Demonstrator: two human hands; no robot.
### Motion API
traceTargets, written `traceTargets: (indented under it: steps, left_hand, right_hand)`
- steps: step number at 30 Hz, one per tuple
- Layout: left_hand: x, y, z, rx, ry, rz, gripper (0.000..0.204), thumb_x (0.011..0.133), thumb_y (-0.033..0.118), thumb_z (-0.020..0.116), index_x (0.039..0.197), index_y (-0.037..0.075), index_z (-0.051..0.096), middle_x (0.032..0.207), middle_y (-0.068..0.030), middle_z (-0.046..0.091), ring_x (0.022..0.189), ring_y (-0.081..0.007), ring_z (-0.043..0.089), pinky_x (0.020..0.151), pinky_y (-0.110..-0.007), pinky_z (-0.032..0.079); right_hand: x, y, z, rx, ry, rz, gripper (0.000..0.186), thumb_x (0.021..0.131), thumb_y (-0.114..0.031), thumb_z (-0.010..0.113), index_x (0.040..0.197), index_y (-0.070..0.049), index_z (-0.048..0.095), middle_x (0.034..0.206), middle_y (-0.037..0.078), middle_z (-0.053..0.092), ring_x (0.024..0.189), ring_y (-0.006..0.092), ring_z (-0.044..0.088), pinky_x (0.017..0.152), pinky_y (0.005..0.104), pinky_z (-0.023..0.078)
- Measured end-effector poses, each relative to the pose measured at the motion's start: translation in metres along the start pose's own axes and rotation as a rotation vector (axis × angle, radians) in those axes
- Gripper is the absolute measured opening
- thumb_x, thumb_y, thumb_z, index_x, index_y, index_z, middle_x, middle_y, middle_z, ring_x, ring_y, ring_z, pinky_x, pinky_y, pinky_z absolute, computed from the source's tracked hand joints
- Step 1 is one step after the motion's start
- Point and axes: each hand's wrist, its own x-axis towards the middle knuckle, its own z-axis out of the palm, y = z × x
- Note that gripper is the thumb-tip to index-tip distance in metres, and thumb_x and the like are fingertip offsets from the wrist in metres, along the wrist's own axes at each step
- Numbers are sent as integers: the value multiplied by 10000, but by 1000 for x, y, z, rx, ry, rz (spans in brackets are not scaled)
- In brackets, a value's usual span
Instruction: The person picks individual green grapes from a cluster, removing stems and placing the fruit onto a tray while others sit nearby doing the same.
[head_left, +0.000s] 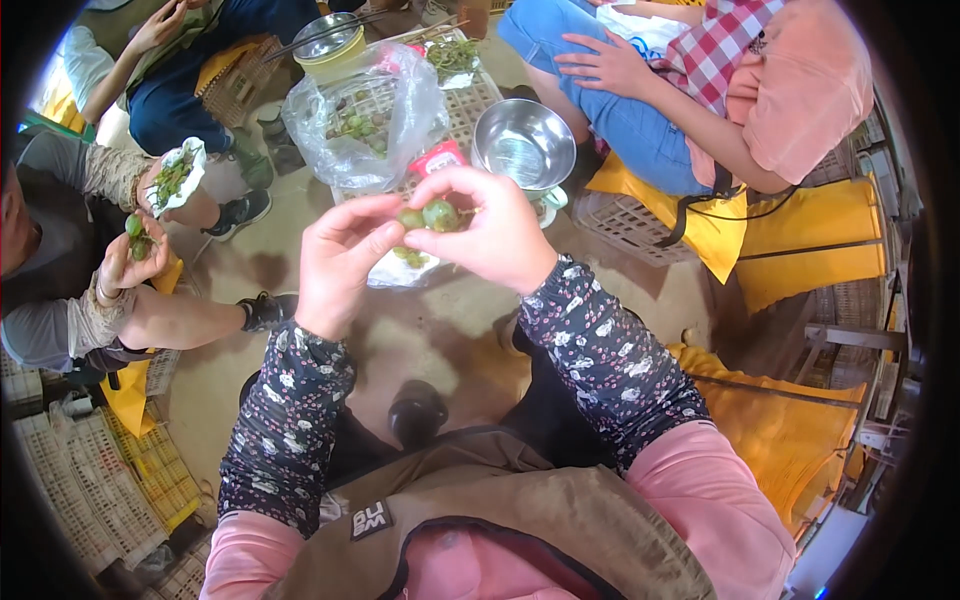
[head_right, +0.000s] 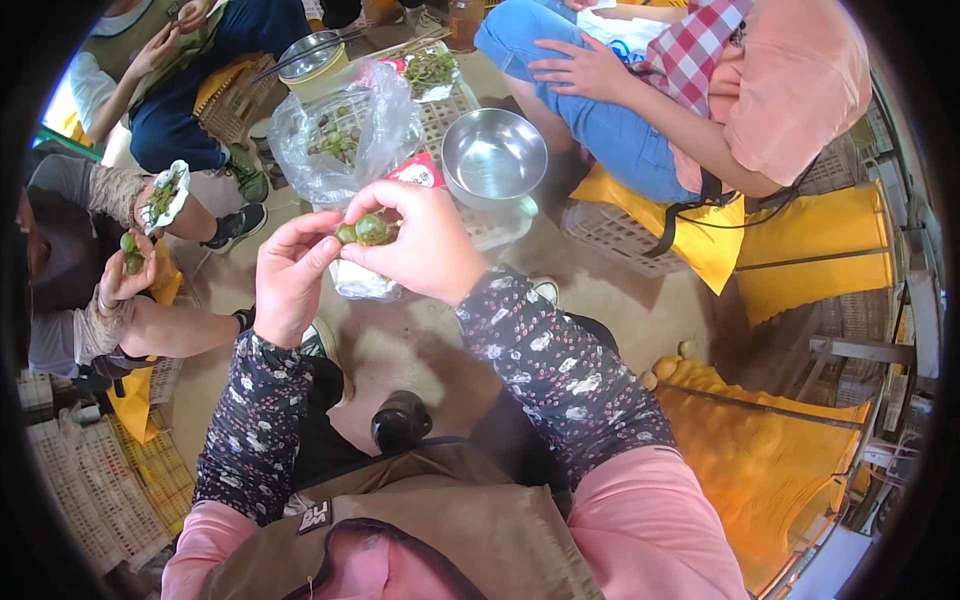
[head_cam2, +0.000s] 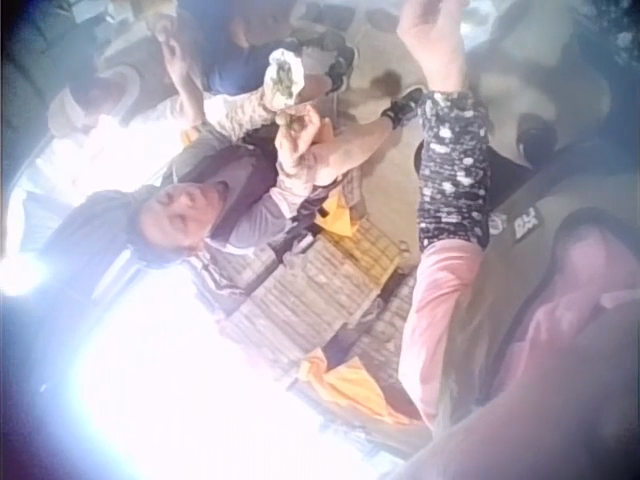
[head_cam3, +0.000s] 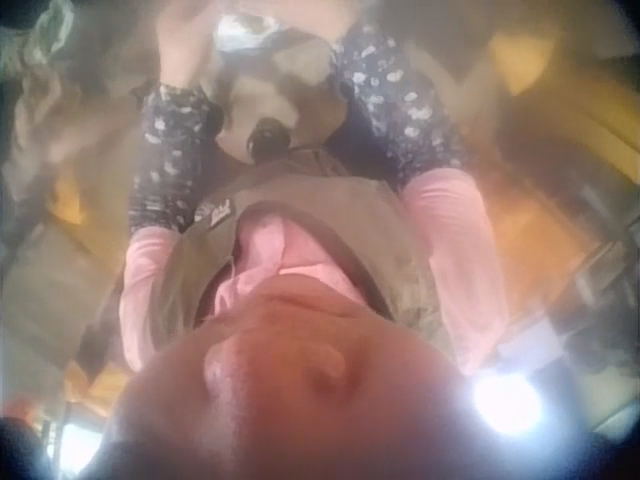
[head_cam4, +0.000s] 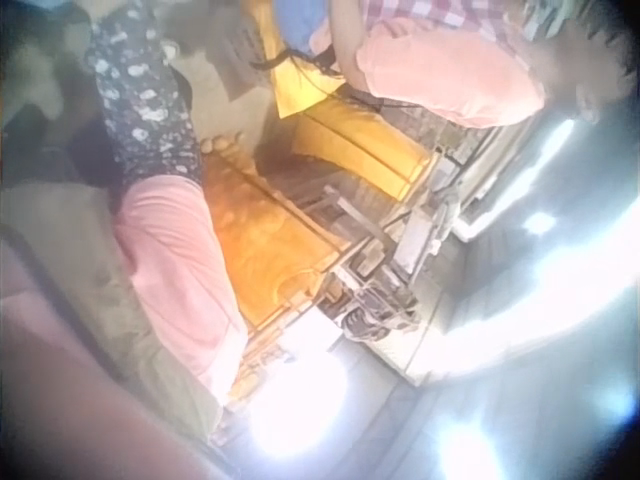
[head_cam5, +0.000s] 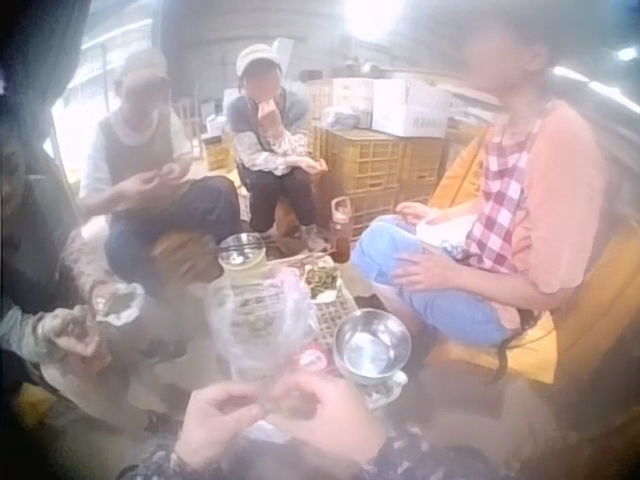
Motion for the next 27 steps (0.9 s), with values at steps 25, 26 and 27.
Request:
traceTargets:
  steps: [25,26,27]
  left_hand:
    - [-6,21,3,506,151,369,160,707,-15,670,864,14,654,852,-48,586,673,-79,544,553,-200,445]
    - [-7,23,4,512,154,388,167,698,-13,677,860,18,655,847,-51,589,668,-81,545,546,-197,441]
    - [-6,22,5,514,156,398,174,689,-11,684,857,22,656,842,-53,592,662,-84,547,538,-194,437]
  right_hand:
    - [6,-3,13,-125,77,-267,308,616,33,665,917,-16,628,886,92,599,823,194,584,728,282,469]
    - [5,-5,13,-125,94,-257,301,616,32,665,910,-18,624,886,92,599,822,193,584,724,283,470]
    - [5,-4,14,-124,111,-237,294,616,30,666,903,-19,621,886,92,598,821,192,584,720,284,472]
